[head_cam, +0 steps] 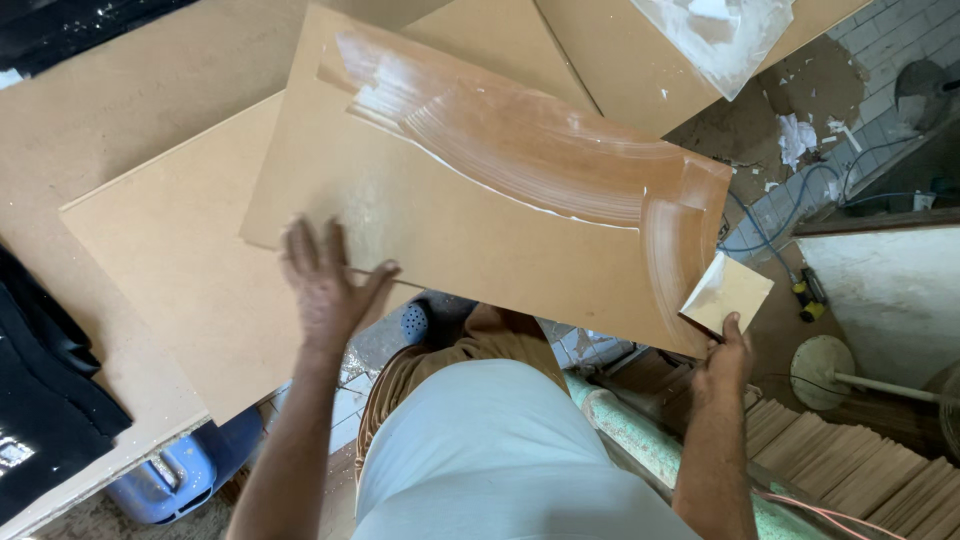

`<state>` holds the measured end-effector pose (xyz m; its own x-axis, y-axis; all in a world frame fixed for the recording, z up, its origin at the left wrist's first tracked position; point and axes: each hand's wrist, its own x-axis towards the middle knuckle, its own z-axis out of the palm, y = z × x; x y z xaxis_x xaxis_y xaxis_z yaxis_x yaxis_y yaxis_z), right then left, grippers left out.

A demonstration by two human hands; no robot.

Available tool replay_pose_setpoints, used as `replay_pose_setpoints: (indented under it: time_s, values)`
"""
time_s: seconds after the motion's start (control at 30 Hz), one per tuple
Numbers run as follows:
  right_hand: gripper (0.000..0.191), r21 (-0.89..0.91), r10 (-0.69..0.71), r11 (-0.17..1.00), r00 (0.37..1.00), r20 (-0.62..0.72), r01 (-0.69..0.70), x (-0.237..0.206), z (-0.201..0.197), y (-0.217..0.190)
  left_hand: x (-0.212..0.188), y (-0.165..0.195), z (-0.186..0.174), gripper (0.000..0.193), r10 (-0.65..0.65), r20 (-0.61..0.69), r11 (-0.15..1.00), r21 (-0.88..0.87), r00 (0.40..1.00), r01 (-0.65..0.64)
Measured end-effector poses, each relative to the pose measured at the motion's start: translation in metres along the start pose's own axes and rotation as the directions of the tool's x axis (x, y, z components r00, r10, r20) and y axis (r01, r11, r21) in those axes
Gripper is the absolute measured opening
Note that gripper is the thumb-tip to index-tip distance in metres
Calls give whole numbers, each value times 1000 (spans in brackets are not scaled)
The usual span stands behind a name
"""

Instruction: The person spreads white glue across a large cardboard sheet using a small flat spreader, then lays a black decorative fabric banner with gold calligraphy onto the glued board and presses it flat with both hands. They then spread glue on another cardboard sheet and place a second banner onto it, pressing it down.

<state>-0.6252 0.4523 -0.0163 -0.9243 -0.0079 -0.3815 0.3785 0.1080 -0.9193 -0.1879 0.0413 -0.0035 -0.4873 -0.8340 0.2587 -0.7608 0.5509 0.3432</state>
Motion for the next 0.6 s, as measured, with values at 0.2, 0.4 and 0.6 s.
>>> replay_pose_setpoints:
  time_s: [0.2,0.4,0.6]
  values:
    - [37,-82,-75,993,993,96,83,30,46,-33,-10,-81,-47,130,-43,226,997,-55,973,56]
    - [41,-134,-156,965,902,403,227,60,151,-48,-65,-80,-75,140,-568,400,821,223,719,525]
    - [44,-65,-118,969,678,726,239,57,261,-34,-146,-105,-98,147,-798,282,601,299,533,741]
